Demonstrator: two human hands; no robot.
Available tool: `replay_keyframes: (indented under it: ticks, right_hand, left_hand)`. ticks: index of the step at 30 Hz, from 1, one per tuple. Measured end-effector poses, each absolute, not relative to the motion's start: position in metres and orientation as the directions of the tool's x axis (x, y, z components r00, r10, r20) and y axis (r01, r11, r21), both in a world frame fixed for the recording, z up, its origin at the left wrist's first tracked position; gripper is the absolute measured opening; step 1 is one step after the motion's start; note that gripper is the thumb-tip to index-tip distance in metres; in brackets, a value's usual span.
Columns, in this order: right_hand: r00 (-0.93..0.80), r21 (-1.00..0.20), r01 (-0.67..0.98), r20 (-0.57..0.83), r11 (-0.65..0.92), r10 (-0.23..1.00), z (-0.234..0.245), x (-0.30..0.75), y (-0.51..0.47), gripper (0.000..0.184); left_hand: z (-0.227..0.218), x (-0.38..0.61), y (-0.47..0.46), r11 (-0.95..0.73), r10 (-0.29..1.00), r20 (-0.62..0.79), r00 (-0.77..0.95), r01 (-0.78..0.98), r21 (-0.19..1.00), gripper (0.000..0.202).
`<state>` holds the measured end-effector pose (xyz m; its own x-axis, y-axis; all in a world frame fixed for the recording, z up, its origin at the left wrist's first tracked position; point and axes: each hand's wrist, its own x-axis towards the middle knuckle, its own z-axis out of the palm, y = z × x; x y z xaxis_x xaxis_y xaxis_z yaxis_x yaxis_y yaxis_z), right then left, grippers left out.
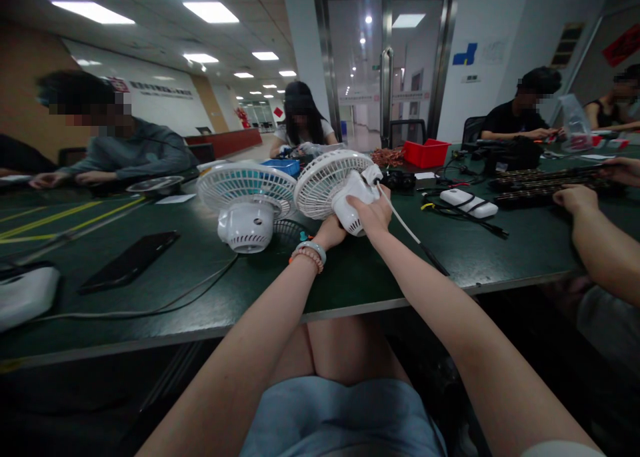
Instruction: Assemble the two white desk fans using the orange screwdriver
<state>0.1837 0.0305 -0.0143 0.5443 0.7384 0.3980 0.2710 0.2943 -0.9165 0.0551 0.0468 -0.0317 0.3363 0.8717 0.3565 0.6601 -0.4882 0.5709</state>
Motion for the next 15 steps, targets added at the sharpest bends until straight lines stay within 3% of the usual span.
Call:
replay_keyframes:
  ticks: [11, 15]
  right_hand:
    - [0.569, -0.916, 0.167, 0.391, 0.364, 0.723, -0.0163, 0.1821, 0.0297, 0.073]
    - [0.617, -0.946, 0.058, 0.284, 0.318, 0.734, -0.0187, 0.1846, 0.0355, 0.069]
  left_hand:
    - [-0.0281, 0.0552, 0.0429, -0.448, 0.894, 0.293, 0.34, 0.704, 0.551, 0.042]
    - [-0.0266, 0.0565, 0.0411, -0.412, 0.911, 0.271, 0.311, 0.727, 0.55, 0.047]
